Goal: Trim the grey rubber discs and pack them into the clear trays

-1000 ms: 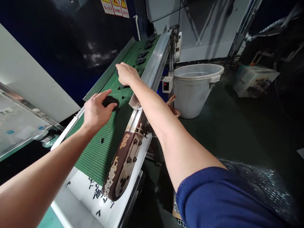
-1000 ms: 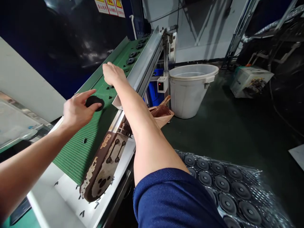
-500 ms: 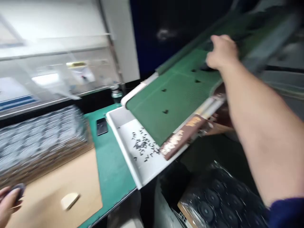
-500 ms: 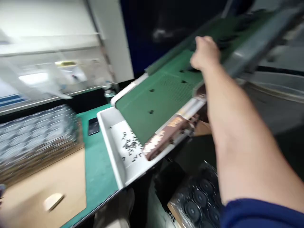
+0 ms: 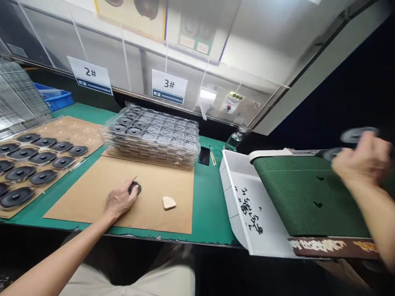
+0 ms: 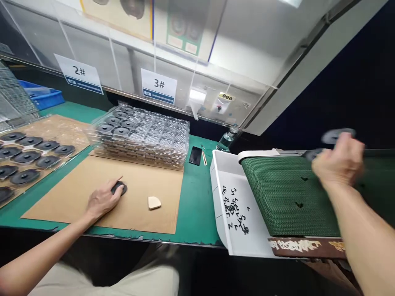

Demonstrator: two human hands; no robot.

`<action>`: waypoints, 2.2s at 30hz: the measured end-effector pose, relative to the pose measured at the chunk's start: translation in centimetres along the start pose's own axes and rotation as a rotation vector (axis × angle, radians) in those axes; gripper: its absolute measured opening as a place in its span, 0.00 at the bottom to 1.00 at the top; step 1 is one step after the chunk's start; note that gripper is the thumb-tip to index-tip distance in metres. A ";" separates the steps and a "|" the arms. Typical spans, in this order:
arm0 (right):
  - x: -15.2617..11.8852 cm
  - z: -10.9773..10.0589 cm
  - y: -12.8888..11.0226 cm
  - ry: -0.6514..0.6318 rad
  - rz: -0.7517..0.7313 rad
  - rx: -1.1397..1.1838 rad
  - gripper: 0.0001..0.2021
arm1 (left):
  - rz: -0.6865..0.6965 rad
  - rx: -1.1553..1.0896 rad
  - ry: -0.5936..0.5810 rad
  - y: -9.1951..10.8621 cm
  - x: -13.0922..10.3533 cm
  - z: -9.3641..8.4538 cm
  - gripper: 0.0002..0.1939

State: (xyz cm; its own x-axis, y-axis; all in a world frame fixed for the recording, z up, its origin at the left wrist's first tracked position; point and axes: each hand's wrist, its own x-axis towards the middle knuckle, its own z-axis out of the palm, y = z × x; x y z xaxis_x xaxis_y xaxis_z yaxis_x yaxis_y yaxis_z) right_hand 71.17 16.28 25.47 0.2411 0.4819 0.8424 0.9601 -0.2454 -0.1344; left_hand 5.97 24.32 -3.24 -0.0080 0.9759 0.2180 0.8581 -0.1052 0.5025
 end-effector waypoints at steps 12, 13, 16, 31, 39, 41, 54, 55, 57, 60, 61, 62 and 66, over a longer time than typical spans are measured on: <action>-25.0 15.7 -43.3 -0.699 -0.311 0.576 0.32 | 0.040 -0.249 -0.095 -1.7 -1.0 0.3 0.11; -27.1 16.4 -45.5 -0.733 -0.273 0.599 0.32 | 0.033 -0.263 -0.108 -1.8 -1.1 0.3 0.12; -30.8 18.0 -49.3 -0.841 -0.159 0.646 0.28 | -0.006 -0.300 -0.137 -2.1 -1.3 0.4 0.12; -35.1 7.1 -43.1 -1.211 0.387 0.968 0.28 | -0.105 -0.754 -0.085 -1.5 -4.0 -0.9 0.11; -41.0 -1.0 -43.0 -1.322 0.883 1.198 0.31 | -0.122 -1.049 -0.321 -0.1 -14.5 -3.0 0.21; -41.1 -2.3 -43.0 -1.348 0.918 1.240 0.30 | -0.105 -1.145 -0.375 0.2 -15.6 -4.0 0.25; -34.4 5.9 -37.9 -0.875 0.442 0.971 0.14 | -0.463 -1.654 -0.426 -0.1 -17.1 -8.9 0.28; -34.4 6.4 -37.7 -0.860 0.441 0.963 0.13 | -0.501 -1.669 -0.423 0.0 -17.3 -9.1 0.26; -34.8 6.6 -37.8 -0.845 0.466 0.960 0.14 | -0.555 -1.669 -0.404 0.1 -17.8 -9.2 0.25; -36.0 4.6 -39.0 -0.892 0.535 1.009 0.23 | -0.593 -1.632 -0.345 0.0 -18.3 -9.0 0.26; -36.4 3.5 -39.6 -0.929 0.556 1.037 0.26 | -0.595 -1.617 -0.322 0.0 -18.4 -9.0 0.26; -36.7 2.2 -40.1 -0.976 0.564 1.073 0.28 | -0.590 -1.601 -0.300 0.1 -18.5 -8.9 0.26; -37.3 -2.9 -42.0 -1.003 0.274 1.188 0.15 | -0.528 -1.517 -0.218 0.7 -18.5 -8.8 0.26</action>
State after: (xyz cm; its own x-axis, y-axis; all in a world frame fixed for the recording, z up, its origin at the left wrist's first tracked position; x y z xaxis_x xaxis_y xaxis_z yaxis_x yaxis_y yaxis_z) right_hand 21.42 6.20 1.18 -0.0517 0.9920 0.1152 0.3160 0.1257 -0.9404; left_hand 2.25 4.52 0.43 0.0608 0.9558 -0.2878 -0.4865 0.2801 0.8275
